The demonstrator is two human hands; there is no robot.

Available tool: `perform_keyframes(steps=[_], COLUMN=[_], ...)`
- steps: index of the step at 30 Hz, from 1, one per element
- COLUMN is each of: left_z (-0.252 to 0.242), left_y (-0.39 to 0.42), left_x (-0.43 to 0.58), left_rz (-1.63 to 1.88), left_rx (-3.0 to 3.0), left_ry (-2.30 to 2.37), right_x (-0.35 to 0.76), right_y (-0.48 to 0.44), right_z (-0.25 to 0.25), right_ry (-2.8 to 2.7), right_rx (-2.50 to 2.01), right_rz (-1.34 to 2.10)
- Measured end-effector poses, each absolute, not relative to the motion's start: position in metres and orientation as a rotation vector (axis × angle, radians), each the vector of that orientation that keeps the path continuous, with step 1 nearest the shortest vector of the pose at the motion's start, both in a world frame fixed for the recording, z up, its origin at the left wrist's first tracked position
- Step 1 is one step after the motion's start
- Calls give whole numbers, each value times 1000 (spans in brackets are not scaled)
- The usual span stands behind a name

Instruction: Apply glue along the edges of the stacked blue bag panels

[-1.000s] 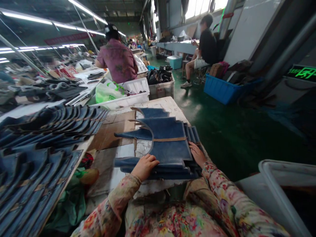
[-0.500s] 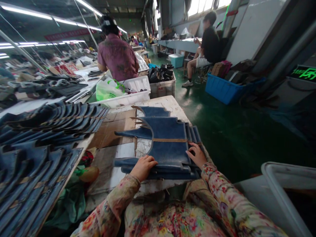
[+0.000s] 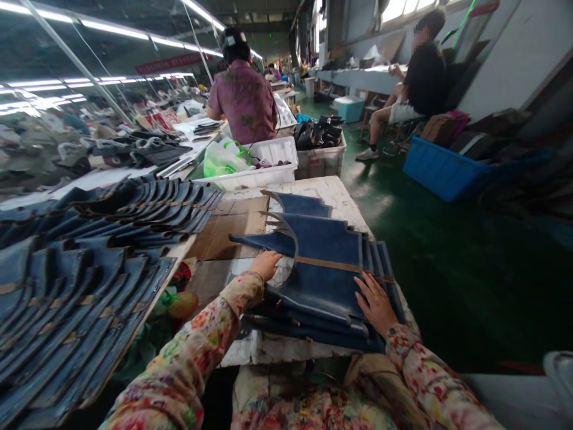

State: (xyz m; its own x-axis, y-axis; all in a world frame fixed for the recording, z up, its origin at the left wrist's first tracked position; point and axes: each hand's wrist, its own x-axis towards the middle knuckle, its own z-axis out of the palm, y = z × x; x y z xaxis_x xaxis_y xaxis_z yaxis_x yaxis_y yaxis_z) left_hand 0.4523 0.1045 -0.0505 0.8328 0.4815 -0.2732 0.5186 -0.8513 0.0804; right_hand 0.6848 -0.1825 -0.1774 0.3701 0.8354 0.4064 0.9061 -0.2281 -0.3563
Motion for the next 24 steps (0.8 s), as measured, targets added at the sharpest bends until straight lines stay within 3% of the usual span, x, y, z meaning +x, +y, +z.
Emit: perform_keyframes(steps=[7,11,20,24], left_z=[-80,-62,81,156], left_y=[138,161,236,242], left_x=[492,512,495,471], left_rz=[-288,-300,-123,191], left_rx=[3025,3055,3123,3184], left_ry=[930,948,1132,1000], right_x=[683,682,680,681], right_y=[-183,-184,-183,-182], right_z=[-176,-176,-178,-181], right_ry=[-1525,-1516,-1456,-1443], right_rx=[-2116,-2135,-2115,-2093], right_rz=[-239,-242,-161,-158])
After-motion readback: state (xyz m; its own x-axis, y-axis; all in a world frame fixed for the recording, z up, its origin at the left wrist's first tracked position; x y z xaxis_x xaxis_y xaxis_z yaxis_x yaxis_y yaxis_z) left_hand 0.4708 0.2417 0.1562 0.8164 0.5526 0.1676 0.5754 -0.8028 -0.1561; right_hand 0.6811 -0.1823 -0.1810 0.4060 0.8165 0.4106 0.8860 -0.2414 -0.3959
